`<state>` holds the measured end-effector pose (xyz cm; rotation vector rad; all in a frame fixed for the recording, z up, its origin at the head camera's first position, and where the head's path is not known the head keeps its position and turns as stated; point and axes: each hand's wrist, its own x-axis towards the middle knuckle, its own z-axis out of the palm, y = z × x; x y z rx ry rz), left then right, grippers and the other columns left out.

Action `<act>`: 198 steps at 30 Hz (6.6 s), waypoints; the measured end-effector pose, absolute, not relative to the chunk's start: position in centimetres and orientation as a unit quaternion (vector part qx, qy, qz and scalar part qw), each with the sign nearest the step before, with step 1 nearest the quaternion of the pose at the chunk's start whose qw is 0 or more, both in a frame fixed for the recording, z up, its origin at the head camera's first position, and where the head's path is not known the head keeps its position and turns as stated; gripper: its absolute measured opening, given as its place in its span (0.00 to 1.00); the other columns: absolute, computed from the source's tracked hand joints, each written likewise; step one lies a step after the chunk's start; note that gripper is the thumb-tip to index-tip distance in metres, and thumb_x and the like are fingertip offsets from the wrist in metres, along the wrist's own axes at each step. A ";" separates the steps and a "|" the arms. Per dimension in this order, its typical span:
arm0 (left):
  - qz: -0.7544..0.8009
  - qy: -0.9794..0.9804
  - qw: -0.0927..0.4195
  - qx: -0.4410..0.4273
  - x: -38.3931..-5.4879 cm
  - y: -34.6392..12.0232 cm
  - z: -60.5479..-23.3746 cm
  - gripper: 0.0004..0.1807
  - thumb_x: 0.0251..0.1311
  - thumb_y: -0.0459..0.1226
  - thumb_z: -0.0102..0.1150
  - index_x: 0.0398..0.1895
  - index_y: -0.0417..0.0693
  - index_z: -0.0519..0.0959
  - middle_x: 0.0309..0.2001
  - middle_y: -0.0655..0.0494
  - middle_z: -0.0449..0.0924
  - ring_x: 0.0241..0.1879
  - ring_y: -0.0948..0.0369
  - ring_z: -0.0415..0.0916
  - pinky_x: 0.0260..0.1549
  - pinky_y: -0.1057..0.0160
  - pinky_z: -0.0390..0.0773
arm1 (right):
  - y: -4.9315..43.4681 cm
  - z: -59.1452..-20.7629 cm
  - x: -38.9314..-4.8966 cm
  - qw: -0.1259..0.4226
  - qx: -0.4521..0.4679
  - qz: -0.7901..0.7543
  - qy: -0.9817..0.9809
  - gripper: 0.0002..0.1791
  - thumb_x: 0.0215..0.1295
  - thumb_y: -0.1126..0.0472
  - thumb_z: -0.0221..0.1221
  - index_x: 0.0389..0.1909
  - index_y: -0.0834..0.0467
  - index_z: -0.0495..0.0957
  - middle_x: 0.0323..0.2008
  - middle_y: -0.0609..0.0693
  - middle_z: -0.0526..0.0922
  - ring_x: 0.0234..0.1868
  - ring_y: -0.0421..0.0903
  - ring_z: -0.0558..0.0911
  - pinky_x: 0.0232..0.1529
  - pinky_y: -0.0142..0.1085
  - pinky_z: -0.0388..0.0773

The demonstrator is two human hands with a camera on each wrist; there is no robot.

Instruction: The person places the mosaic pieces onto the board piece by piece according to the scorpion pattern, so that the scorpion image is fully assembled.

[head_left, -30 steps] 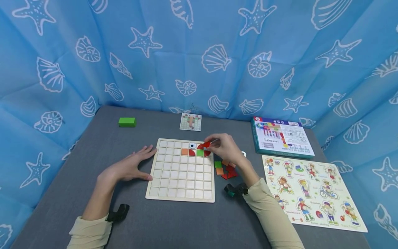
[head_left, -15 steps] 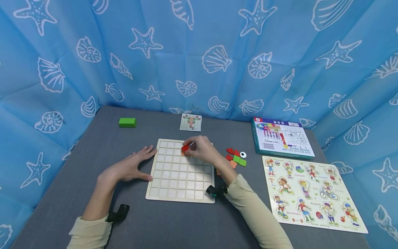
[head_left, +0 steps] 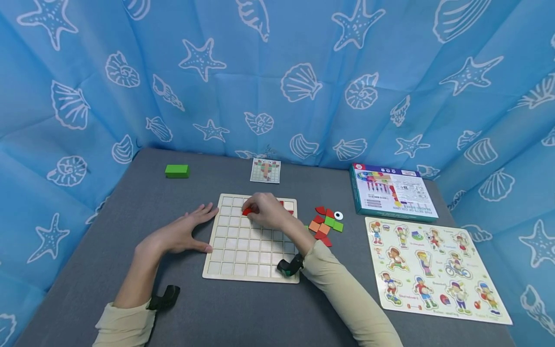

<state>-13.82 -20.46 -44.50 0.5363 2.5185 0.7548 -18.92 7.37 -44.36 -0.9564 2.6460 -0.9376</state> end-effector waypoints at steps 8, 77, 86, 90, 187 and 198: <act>0.273 0.914 0.230 0.193 -13.7 -20.4 -44.6 0.62 0.56 0.52 0.82 0.88 0.45 0.55 0.88 0.31 0.45 0.87 0.30 0.39 0.80 0.21 0.44 | 7.6 -44.6 -18.8 0.069 -0.329 -0.312 0.889 0.10 0.70 0.70 0.69 0.49 0.63 0.91 0.48 0.60 0.91 0.35 0.49 0.79 0.43 0.37 0.72; 0.276 0.916 0.233 0.173 -13.5 -20.4 -44.8 0.62 0.57 0.50 0.83 0.89 0.46 0.54 0.88 0.32 0.43 0.87 0.31 0.41 0.82 0.22 0.44 | 28.1 -43.9 -15.6 0.106 -0.166 -0.287 0.937 0.12 0.68 0.65 0.72 0.51 0.62 0.89 0.39 0.55 0.86 0.36 0.42 0.77 0.34 0.29 0.72; 0.274 0.917 0.232 0.174 -13.6 -20.4 -44.7 0.62 0.56 0.49 0.83 0.89 0.47 0.55 0.88 0.31 0.43 0.87 0.31 0.41 0.82 0.23 0.43 | 28.0 -43.7 -15.1 0.080 -0.162 -0.335 0.925 0.07 0.73 0.68 0.67 0.49 0.62 0.85 0.40 0.55 0.89 0.38 0.43 0.84 0.38 0.29 0.82; 0.274 0.917 0.231 0.175 -13.6 -20.4 -44.6 0.62 0.56 0.49 0.83 0.88 0.47 0.55 0.88 0.32 0.44 0.87 0.31 0.41 0.82 0.23 0.44 | 27.3 -43.3 -14.8 0.069 -0.162 -0.364 0.915 0.10 0.73 0.69 0.66 0.53 0.63 0.85 0.44 0.58 0.90 0.41 0.46 0.87 0.41 0.29 0.85; 0.273 0.916 0.237 0.171 -13.5 -20.4 -44.5 0.63 0.56 0.50 0.83 0.89 0.47 0.54 0.88 0.31 0.43 0.87 0.30 0.41 0.82 0.22 0.44 | 24.8 -44.5 -16.6 0.047 -0.051 -0.334 0.940 0.13 0.72 0.64 0.69 0.51 0.67 0.88 0.41 0.61 0.90 0.35 0.46 0.84 0.32 0.31 0.78; 0.277 0.915 0.237 0.170 -13.5 -20.4 -44.6 0.63 0.56 0.50 0.83 0.89 0.46 0.54 0.88 0.31 0.43 0.87 0.30 0.40 0.82 0.23 0.43 | 24.9 -44.8 -17.3 0.057 -0.050 -0.302 0.950 0.13 0.71 0.61 0.70 0.50 0.65 0.87 0.42 0.60 0.89 0.37 0.48 0.84 0.39 0.36 0.80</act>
